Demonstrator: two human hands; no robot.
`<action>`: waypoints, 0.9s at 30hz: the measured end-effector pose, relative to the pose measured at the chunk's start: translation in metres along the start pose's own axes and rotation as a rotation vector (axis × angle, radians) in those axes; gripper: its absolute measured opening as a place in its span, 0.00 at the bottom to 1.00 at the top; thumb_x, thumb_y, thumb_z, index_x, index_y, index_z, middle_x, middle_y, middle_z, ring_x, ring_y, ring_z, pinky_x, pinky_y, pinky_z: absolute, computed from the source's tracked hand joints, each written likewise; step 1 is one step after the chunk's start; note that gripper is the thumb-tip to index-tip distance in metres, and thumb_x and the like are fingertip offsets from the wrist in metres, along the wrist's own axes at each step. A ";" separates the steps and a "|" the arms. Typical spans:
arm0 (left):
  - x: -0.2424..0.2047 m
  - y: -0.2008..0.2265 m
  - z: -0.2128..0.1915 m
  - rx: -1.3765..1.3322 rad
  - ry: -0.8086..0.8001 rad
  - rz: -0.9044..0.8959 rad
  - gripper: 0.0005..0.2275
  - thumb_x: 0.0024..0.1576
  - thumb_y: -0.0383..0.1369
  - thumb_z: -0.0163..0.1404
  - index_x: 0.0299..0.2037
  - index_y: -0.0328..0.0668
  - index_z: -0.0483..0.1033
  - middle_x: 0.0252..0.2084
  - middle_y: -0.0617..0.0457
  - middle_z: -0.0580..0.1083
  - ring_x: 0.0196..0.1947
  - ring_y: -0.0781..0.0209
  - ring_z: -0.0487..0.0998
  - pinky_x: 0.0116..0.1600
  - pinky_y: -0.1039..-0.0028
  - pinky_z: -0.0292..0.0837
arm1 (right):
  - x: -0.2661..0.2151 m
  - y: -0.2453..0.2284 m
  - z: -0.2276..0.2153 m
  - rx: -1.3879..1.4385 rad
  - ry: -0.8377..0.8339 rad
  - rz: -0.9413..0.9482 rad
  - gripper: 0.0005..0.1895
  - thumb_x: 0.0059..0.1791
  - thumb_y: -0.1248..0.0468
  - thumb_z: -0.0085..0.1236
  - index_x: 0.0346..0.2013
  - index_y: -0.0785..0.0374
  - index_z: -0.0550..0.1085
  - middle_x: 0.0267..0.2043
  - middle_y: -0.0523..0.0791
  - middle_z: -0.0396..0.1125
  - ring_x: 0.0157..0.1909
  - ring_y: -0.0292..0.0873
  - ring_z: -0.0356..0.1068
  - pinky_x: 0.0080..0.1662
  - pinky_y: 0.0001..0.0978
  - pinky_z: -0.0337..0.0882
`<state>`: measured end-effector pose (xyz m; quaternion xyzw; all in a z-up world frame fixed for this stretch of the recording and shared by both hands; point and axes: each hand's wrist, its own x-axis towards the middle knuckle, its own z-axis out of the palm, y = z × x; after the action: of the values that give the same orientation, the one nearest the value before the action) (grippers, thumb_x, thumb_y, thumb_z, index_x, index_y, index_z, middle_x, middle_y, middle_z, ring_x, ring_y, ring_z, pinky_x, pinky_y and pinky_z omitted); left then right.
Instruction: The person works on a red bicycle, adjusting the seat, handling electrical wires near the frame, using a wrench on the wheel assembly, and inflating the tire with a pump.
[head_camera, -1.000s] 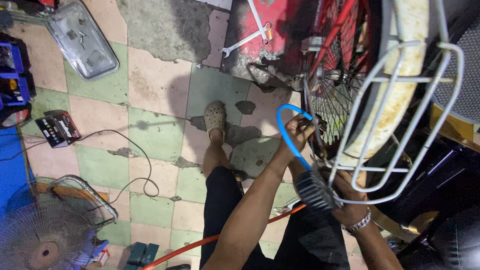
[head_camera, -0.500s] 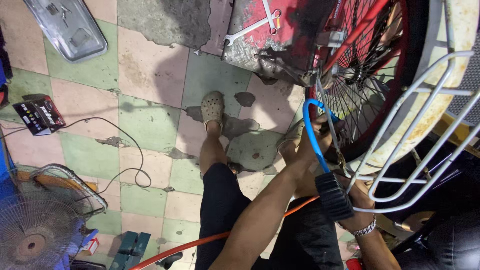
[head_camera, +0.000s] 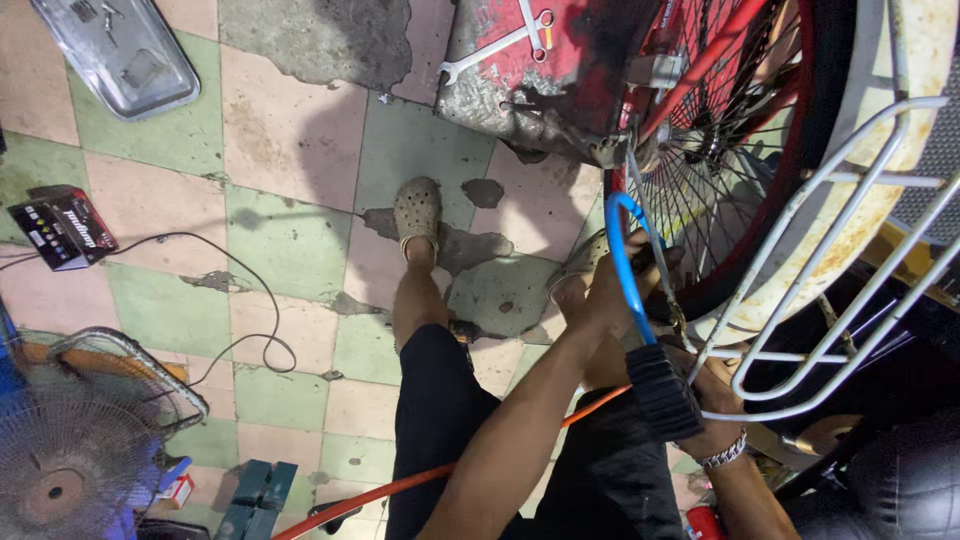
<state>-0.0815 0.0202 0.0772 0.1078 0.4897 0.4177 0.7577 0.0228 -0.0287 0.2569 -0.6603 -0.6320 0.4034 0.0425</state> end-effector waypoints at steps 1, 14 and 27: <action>-0.005 -0.004 -0.003 0.066 0.048 0.061 0.12 0.61 0.26 0.56 0.54 0.35 0.73 0.43 0.57 0.77 0.44 0.70 0.76 0.48 0.77 0.73 | -0.001 0.001 0.002 0.019 0.014 -0.005 0.29 0.37 0.63 0.70 0.53 0.63 0.76 0.45 0.51 0.73 0.47 0.48 0.75 0.50 0.38 0.72; -0.004 0.047 0.034 0.249 0.311 0.085 0.15 0.60 0.41 0.59 0.31 0.38 0.72 0.21 0.58 0.68 0.23 0.70 0.64 0.29 0.73 0.61 | 0.001 0.002 0.002 0.037 0.027 -0.044 0.27 0.38 0.62 0.69 0.52 0.61 0.76 0.46 0.49 0.73 0.48 0.47 0.75 0.50 0.37 0.73; -0.004 0.043 0.031 0.292 0.263 0.079 0.18 0.60 0.47 0.58 0.31 0.38 0.75 0.23 0.57 0.72 0.24 0.67 0.69 0.32 0.70 0.65 | -0.002 0.009 0.005 -0.053 -0.005 -0.046 0.25 0.39 0.65 0.67 0.51 0.60 0.77 0.48 0.46 0.75 0.51 0.48 0.73 0.53 0.39 0.71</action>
<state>-0.0792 0.0521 0.1195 0.1803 0.6353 0.3821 0.6464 0.0270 -0.0341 0.2494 -0.6456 -0.6576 0.3870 0.0327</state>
